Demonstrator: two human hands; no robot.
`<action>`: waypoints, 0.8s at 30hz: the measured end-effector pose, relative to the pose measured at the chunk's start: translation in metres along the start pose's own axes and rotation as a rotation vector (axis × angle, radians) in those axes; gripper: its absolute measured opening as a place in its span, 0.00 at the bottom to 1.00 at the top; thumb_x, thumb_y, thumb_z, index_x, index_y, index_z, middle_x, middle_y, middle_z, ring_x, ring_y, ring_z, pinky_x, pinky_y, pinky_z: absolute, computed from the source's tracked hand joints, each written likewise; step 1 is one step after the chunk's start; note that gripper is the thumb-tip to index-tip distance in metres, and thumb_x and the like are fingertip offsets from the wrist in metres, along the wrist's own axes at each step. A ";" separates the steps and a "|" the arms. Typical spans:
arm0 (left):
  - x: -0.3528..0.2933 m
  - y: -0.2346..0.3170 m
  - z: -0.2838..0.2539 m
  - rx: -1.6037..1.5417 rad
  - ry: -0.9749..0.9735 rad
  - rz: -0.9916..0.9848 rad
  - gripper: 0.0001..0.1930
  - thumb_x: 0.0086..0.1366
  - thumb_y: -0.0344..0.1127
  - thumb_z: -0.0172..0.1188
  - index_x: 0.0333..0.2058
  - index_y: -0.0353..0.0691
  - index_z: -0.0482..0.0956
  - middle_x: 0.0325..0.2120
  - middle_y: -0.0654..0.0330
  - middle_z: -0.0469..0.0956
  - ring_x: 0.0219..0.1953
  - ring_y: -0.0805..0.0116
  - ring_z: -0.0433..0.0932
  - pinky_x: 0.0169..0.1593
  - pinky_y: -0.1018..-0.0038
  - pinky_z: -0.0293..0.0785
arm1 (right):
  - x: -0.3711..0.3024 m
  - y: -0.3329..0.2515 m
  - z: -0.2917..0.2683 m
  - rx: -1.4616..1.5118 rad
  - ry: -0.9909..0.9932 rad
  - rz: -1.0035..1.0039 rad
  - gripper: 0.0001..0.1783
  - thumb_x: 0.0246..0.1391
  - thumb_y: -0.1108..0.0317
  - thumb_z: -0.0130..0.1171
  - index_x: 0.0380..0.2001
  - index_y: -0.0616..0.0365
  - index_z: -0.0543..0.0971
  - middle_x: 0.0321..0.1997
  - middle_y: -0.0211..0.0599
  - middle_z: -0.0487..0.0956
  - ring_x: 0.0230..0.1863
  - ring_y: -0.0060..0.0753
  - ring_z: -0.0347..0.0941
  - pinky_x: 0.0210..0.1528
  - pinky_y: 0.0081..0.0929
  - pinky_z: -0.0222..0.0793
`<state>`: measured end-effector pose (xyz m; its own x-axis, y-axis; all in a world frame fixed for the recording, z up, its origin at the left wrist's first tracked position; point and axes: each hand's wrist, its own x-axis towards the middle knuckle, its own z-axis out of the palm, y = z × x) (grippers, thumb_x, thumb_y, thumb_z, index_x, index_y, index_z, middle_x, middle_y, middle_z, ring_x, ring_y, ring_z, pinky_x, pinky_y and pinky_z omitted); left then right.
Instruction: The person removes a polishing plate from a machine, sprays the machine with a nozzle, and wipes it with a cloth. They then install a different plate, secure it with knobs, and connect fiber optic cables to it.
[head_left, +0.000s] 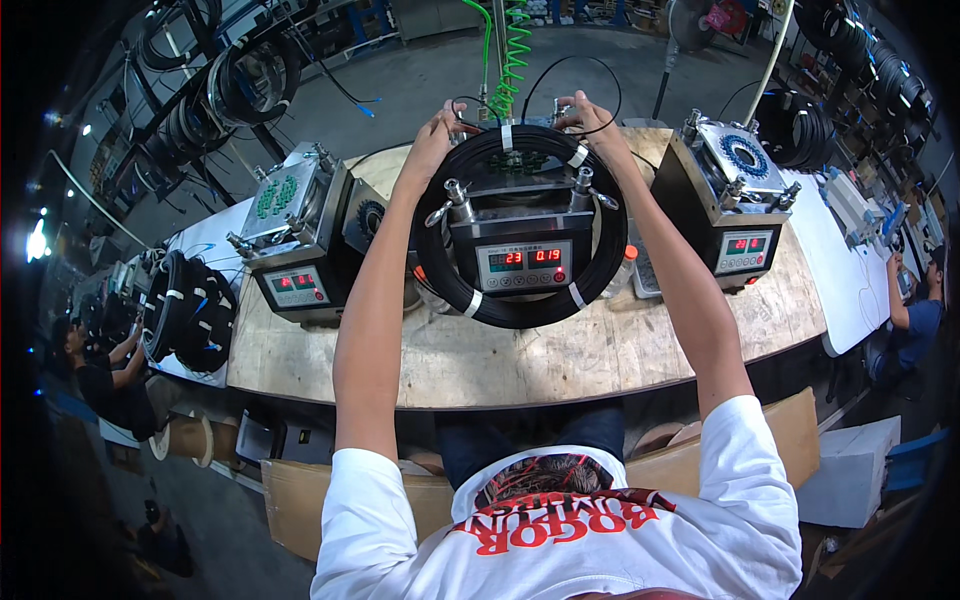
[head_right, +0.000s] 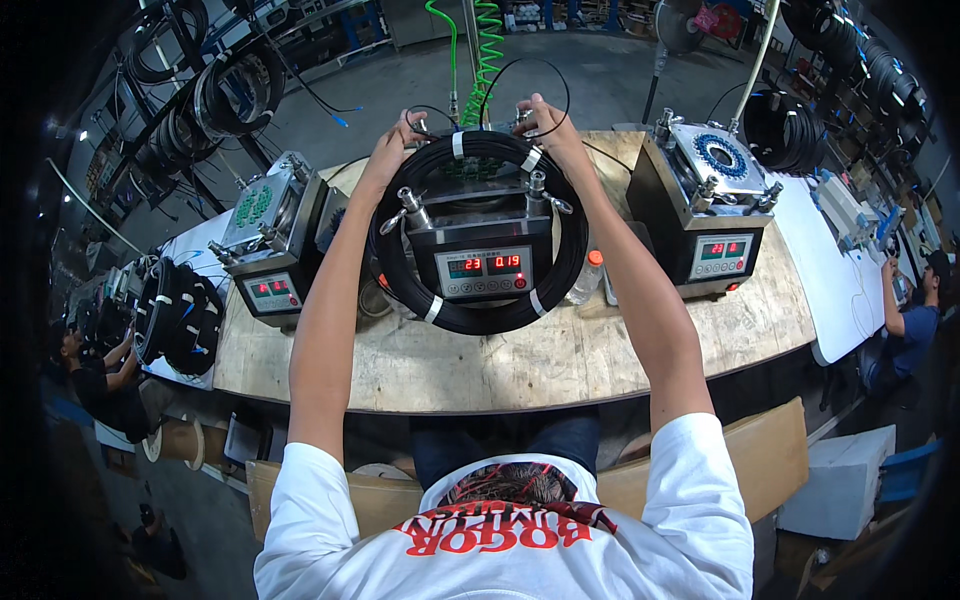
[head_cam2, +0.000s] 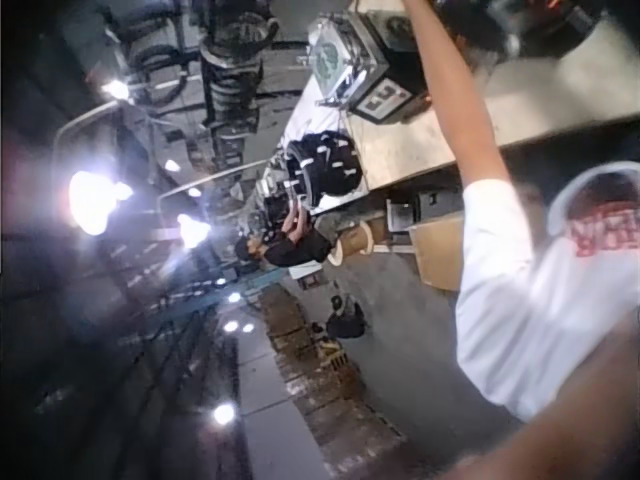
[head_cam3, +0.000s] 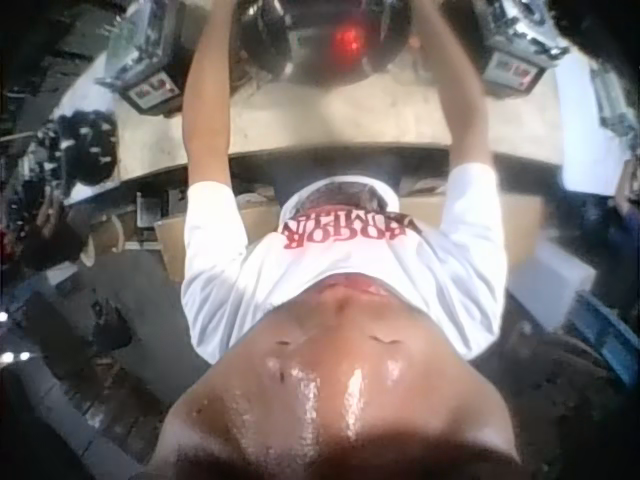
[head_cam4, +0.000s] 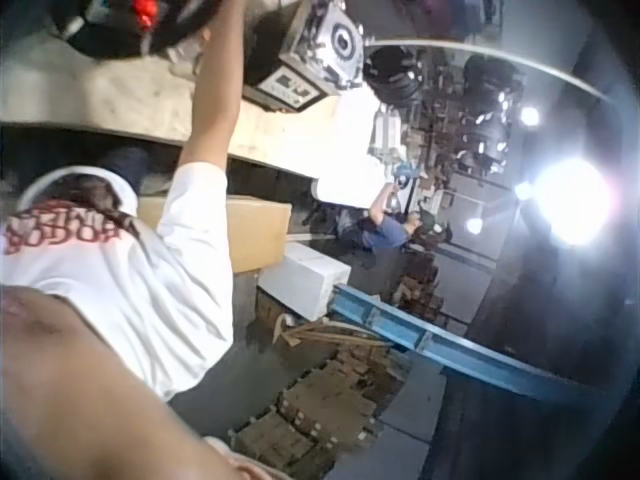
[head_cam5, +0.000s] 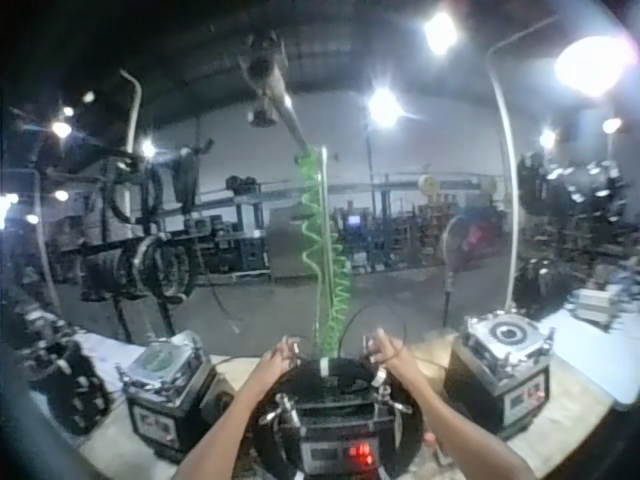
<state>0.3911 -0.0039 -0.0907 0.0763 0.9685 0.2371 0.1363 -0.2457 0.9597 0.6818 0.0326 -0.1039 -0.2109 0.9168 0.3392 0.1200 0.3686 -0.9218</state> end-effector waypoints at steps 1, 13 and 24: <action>-0.001 0.001 0.000 -0.001 -0.002 -0.043 0.34 0.74 0.63 0.38 0.60 0.40 0.70 0.40 0.55 0.81 0.45 0.68 0.77 0.50 0.70 0.72 | 0.000 -0.001 0.000 -0.001 -0.002 0.007 0.38 0.69 0.37 0.35 0.58 0.61 0.73 0.38 0.43 0.82 0.40 0.30 0.76 0.44 0.27 0.69; 0.006 -0.008 -0.002 0.058 0.004 -0.002 0.28 0.74 0.58 0.43 0.59 0.41 0.72 0.39 0.59 0.83 0.40 0.73 0.73 0.49 0.73 0.68 | -0.005 -0.009 0.005 0.100 0.024 0.055 0.37 0.68 0.37 0.39 0.54 0.63 0.75 0.32 0.40 0.81 0.35 0.26 0.73 0.38 0.24 0.67; 0.012 -0.017 -0.004 0.046 0.044 0.045 0.31 0.73 0.57 0.49 0.63 0.40 0.67 0.39 0.59 0.81 0.48 0.72 0.74 0.54 0.72 0.66 | -0.002 -0.005 0.003 0.024 -0.018 0.029 0.37 0.68 0.37 0.38 0.56 0.61 0.75 0.39 0.44 0.82 0.39 0.29 0.76 0.44 0.26 0.70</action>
<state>0.3855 0.0119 -0.1036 0.0405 0.9570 0.2872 0.1794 -0.2897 0.9402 0.6786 0.0282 -0.1010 -0.2248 0.9242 0.3088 0.1034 0.3377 -0.9356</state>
